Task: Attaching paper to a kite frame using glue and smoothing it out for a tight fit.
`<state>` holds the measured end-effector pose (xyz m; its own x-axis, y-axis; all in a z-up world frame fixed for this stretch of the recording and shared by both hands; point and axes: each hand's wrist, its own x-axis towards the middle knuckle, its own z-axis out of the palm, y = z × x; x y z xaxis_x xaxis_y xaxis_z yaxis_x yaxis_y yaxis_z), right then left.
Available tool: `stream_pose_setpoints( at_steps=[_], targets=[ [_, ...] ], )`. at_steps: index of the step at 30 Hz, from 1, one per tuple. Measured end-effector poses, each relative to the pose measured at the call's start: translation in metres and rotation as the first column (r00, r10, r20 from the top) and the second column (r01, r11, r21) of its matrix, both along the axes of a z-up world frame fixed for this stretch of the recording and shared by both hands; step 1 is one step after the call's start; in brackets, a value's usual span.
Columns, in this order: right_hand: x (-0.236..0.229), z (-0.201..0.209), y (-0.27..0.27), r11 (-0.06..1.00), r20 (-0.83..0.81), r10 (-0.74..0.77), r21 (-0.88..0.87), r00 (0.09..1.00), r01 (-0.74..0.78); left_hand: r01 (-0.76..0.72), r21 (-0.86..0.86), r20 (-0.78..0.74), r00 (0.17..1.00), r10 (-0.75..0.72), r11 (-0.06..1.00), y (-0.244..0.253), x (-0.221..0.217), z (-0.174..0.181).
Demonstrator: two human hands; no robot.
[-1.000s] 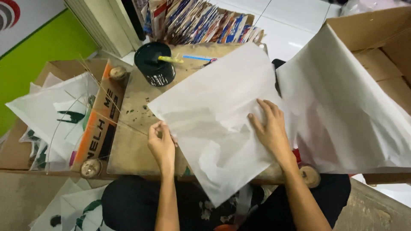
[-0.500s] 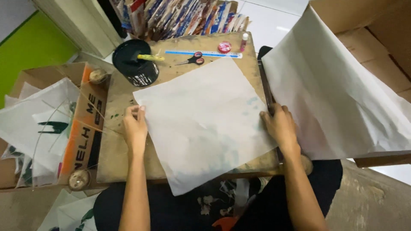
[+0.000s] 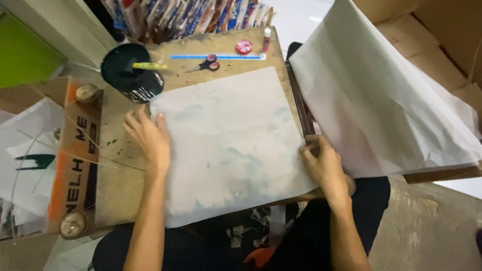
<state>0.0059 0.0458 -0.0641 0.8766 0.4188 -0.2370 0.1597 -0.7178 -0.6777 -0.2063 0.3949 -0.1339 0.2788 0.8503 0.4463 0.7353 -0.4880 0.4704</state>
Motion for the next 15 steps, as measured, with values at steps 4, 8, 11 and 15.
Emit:
stream_pose_setpoints(
  at_steps=[4,8,11,15],
  targets=[
    [-0.011,-0.001,0.001,0.997,-0.072,-0.068,0.041,0.995,0.071,0.435,0.114,-0.012,0.899,-0.437,0.893,-0.097,0.079,0.011],
    [-0.007,-0.031,-0.008,0.987,-0.015,-0.056,0.150,0.998,0.058,0.905,0.111,0.001,0.413,-0.911,0.411,-0.179,0.141,0.011],
    [-0.003,-0.041,-0.015,0.973,-0.016,-0.122,0.193,0.992,0.122,0.939,0.095,-0.161,0.343,-0.926,0.331,-0.196,0.172,0.016],
    [-0.015,-0.038,-0.026,0.934,-0.069,-0.213,0.278,0.975,0.224,0.962,-0.032,-0.218,0.256,-0.942,0.270,-0.206,0.187,0.008]
  ],
)
